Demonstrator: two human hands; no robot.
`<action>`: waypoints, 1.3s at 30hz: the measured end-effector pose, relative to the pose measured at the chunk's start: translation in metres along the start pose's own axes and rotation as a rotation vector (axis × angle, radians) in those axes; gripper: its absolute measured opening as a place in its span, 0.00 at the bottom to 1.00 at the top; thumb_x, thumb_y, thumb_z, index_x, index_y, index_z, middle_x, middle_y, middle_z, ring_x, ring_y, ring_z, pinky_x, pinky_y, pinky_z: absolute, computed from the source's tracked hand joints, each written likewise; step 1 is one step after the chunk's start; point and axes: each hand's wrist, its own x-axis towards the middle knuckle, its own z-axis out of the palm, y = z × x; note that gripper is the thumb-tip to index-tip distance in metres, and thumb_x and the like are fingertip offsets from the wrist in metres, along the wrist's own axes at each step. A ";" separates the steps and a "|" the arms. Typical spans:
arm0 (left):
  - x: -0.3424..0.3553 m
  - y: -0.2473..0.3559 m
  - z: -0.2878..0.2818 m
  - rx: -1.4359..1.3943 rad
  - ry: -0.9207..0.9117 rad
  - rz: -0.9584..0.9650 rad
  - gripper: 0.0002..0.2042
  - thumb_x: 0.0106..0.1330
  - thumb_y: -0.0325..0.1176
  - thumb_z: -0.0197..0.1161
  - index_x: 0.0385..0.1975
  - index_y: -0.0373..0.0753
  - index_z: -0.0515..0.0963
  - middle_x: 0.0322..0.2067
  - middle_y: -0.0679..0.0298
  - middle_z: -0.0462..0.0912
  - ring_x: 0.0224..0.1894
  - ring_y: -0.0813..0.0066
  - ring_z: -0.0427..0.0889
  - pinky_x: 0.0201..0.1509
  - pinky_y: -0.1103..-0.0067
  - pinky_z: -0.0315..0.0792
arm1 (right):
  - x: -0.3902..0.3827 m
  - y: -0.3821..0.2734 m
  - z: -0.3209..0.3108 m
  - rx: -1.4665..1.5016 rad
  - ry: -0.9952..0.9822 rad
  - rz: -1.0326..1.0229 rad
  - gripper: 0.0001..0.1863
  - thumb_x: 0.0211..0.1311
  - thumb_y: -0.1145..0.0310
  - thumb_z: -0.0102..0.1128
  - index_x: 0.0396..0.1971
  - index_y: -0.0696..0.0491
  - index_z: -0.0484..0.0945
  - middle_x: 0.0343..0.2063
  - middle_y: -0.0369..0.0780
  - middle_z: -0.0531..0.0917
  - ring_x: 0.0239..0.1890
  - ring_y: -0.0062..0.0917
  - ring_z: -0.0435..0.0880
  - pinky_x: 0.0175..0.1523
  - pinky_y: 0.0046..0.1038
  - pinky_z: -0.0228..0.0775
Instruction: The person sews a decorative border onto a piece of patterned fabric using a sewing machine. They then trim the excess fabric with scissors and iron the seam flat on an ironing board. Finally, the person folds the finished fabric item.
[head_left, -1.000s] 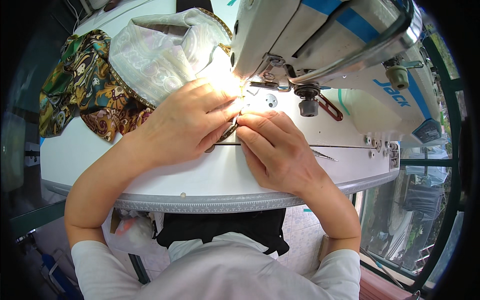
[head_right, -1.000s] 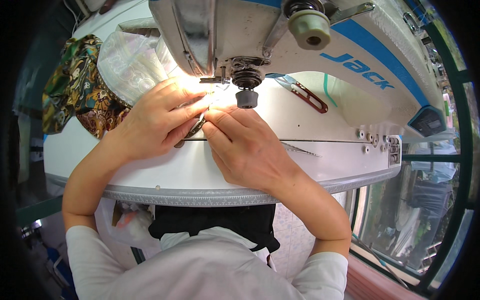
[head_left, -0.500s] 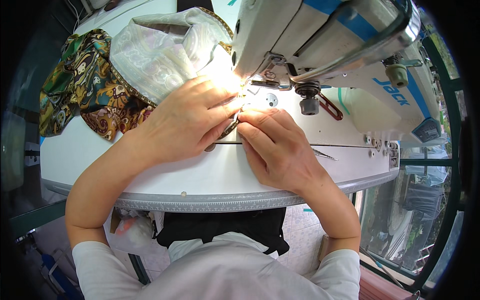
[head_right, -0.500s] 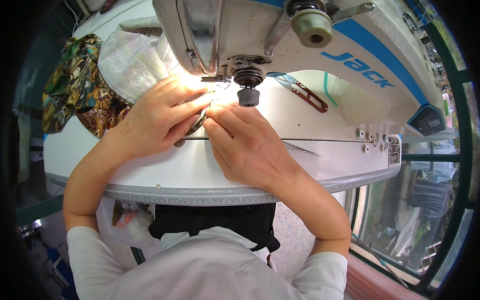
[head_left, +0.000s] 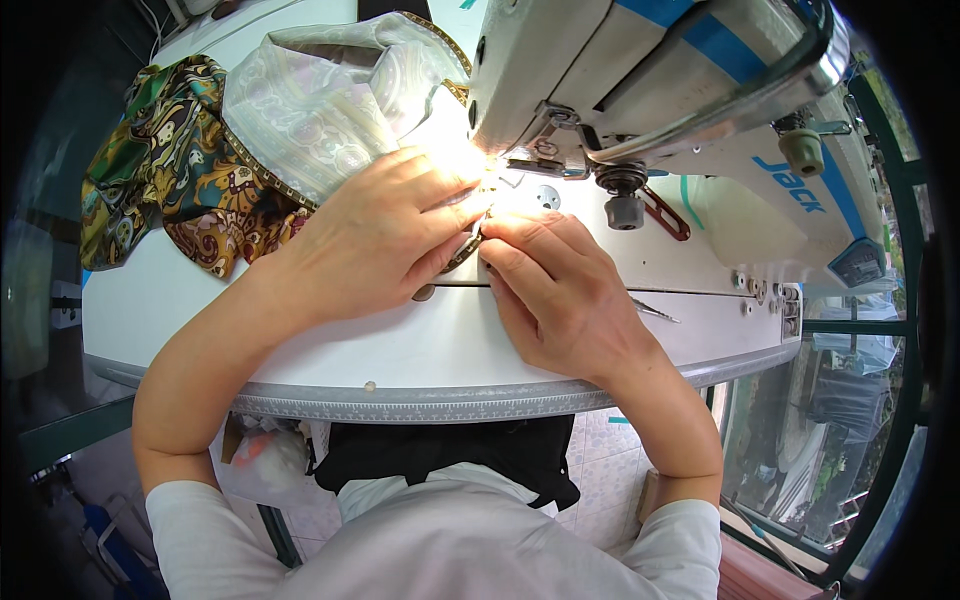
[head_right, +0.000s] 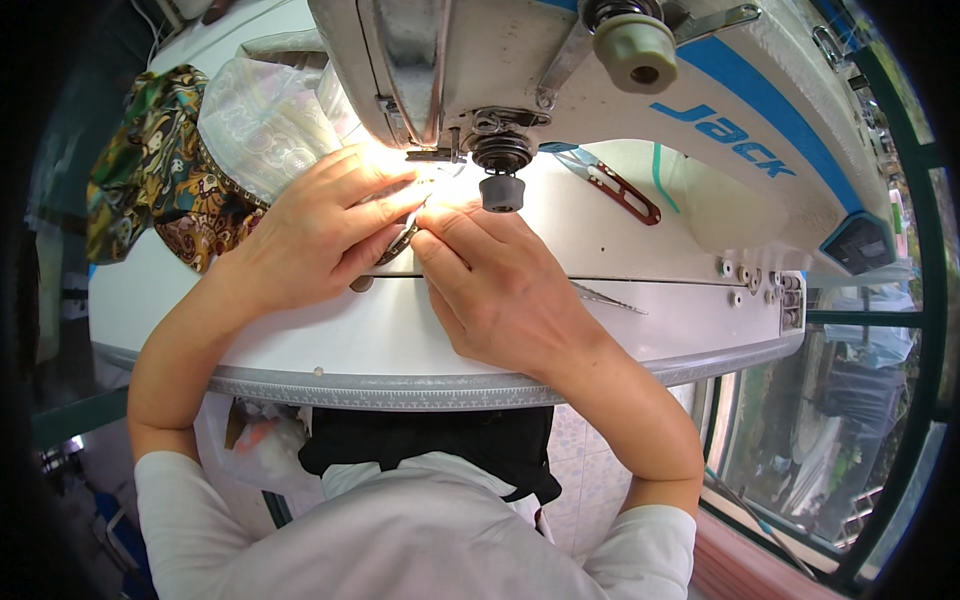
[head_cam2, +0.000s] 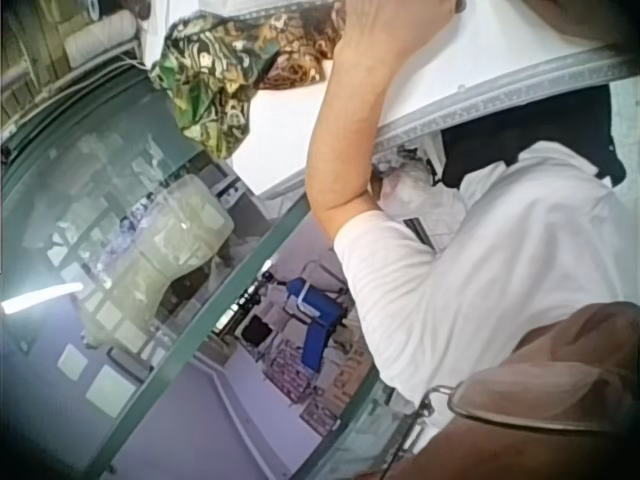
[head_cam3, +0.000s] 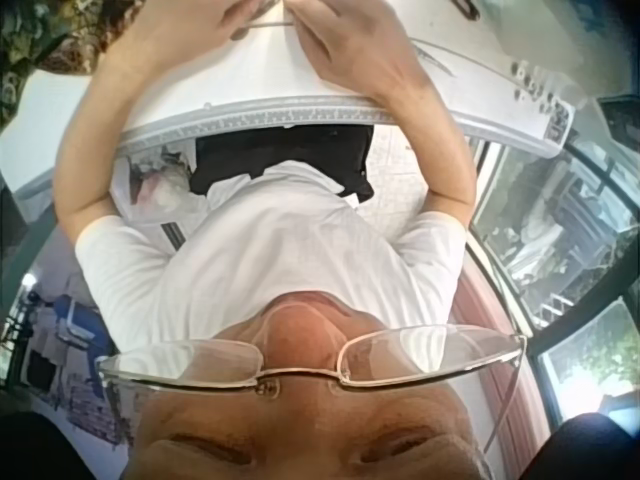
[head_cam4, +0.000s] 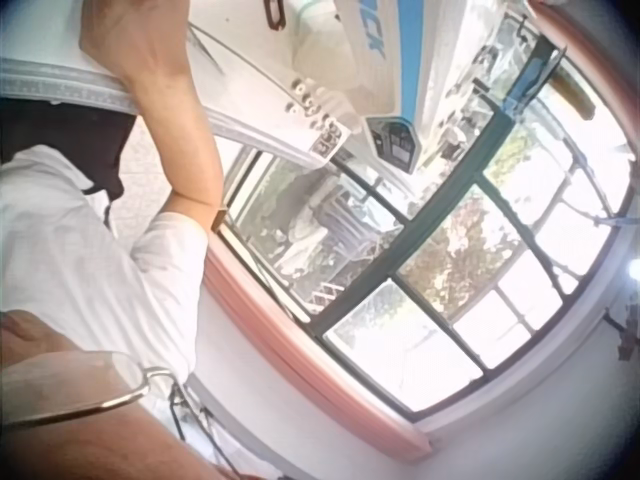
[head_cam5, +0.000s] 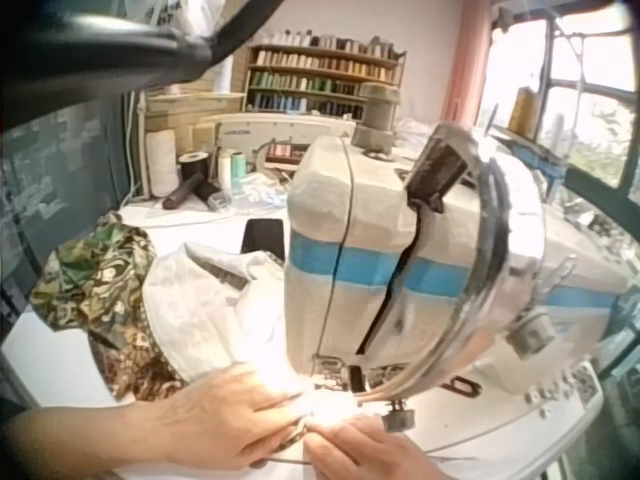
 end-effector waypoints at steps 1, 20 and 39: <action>0.000 0.000 0.000 0.003 -0.001 0.000 0.17 0.61 0.27 0.67 0.50 0.33 0.80 0.50 0.53 0.81 0.52 0.51 0.79 0.60 0.62 0.72 | 0.000 0.000 0.000 0.001 0.000 0.001 0.13 0.53 0.81 0.65 0.40 0.59 0.80 0.45 0.45 0.83 0.44 0.39 0.82 0.50 0.37 0.74; 0.000 -0.003 -0.001 0.013 -0.013 -0.009 0.14 0.64 0.29 0.66 0.49 0.36 0.82 0.52 0.54 0.80 0.55 0.52 0.77 0.62 0.63 0.70 | 0.001 -0.001 -0.002 0.009 -0.033 0.023 0.15 0.54 0.80 0.65 0.44 0.58 0.79 0.46 0.45 0.83 0.45 0.41 0.82 0.52 0.37 0.73; -0.001 -0.007 -0.002 0.025 0.072 0.024 0.13 0.60 0.26 0.67 0.45 0.33 0.81 0.47 0.54 0.81 0.52 0.51 0.78 0.60 0.62 0.71 | -0.006 -0.005 -0.034 -0.044 -0.009 0.075 0.18 0.49 0.77 0.70 0.43 0.59 0.79 0.46 0.45 0.83 0.48 0.40 0.82 0.53 0.38 0.74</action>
